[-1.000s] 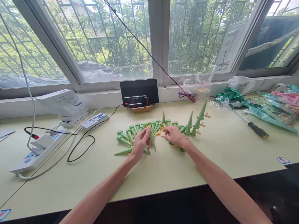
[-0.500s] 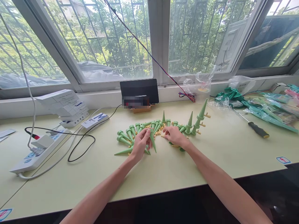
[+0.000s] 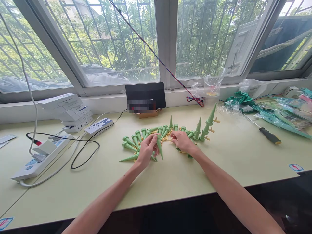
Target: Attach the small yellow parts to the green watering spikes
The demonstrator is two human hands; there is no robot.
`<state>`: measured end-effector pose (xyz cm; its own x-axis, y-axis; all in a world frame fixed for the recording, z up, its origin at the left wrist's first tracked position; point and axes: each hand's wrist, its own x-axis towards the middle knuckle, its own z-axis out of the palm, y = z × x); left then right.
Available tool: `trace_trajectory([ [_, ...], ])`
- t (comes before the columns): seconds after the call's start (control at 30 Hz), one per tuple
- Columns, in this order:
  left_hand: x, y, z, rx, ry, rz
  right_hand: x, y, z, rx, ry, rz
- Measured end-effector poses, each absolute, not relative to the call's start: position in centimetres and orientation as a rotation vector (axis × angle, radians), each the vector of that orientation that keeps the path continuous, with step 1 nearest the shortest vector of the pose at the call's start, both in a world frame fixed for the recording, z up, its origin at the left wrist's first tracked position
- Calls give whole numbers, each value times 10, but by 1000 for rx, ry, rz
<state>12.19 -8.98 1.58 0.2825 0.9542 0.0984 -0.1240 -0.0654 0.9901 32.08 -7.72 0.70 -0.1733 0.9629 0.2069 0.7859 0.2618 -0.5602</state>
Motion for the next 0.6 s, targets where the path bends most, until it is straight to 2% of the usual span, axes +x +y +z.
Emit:
trace_trajectory([
  [0.3, 122, -89, 16, 1311, 894, 1112, 321, -80, 10, -1370, -1836, 496],
  [0.6, 121, -87, 12, 1327, 913, 1146, 316, -82, 12, -1105, -1740, 711],
])
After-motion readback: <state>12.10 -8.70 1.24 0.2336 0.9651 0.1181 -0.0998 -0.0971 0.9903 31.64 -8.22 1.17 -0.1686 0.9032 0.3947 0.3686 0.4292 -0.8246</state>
